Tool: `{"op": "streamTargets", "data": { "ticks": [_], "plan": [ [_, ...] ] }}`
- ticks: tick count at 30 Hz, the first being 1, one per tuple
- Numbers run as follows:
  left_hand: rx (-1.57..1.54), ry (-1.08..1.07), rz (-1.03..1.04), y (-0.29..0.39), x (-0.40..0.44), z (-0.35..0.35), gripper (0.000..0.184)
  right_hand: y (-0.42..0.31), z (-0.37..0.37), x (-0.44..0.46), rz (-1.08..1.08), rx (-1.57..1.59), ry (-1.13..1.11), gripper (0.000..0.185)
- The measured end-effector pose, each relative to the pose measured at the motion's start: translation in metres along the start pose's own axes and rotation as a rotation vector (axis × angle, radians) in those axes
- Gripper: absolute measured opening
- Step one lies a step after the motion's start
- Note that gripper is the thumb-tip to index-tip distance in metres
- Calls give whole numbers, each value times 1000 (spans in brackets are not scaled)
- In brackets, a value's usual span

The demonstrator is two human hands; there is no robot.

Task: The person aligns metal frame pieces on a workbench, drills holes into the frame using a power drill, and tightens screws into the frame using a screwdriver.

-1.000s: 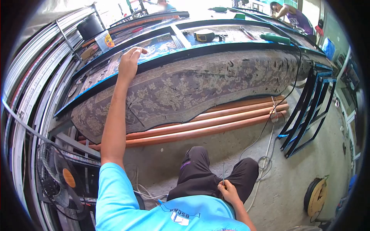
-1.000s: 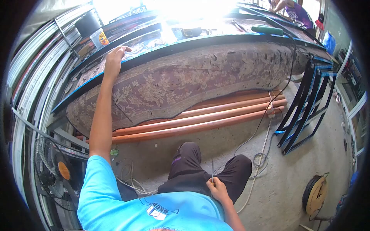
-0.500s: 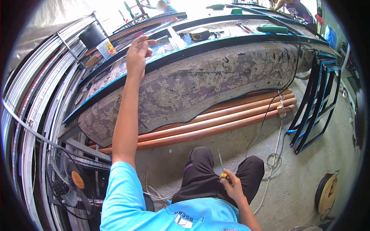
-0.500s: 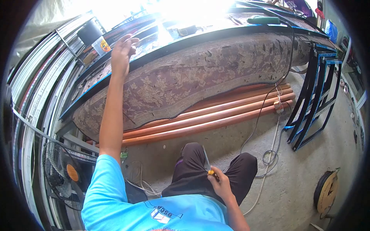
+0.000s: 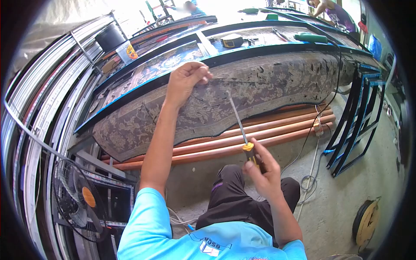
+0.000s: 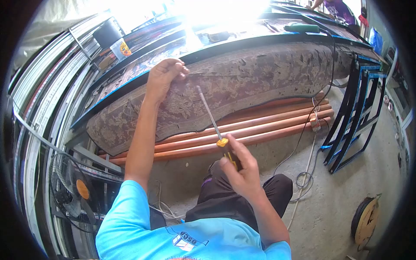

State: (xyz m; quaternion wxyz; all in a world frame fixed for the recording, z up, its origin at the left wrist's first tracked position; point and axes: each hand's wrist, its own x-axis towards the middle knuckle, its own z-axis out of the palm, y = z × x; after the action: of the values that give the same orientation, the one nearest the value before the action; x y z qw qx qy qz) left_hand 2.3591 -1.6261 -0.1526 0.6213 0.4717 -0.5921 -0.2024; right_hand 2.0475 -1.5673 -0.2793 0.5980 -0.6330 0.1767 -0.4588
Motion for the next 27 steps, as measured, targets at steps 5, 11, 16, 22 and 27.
{"op": "streamTargets", "data": {
  "ticks": [5,11,16,22,27],
  "plan": [
    [-98,-105,-64,-2,11,18,16,-24,8,28,-100,11,112,51],
    [-244,-183,-41,-9,15,10,17,-29,2,45,-61,-123,113,46],
    [-211,-211,-14,-8,15,9,17,-27,8,52,-125,-226,85,45],
    [-362,-254,17,-12,13,4,20,-31,12,60,-158,-307,69,45],
    [-390,-248,19,-16,12,0,19,-38,20,62,-137,-344,87,44]
  ]
}}
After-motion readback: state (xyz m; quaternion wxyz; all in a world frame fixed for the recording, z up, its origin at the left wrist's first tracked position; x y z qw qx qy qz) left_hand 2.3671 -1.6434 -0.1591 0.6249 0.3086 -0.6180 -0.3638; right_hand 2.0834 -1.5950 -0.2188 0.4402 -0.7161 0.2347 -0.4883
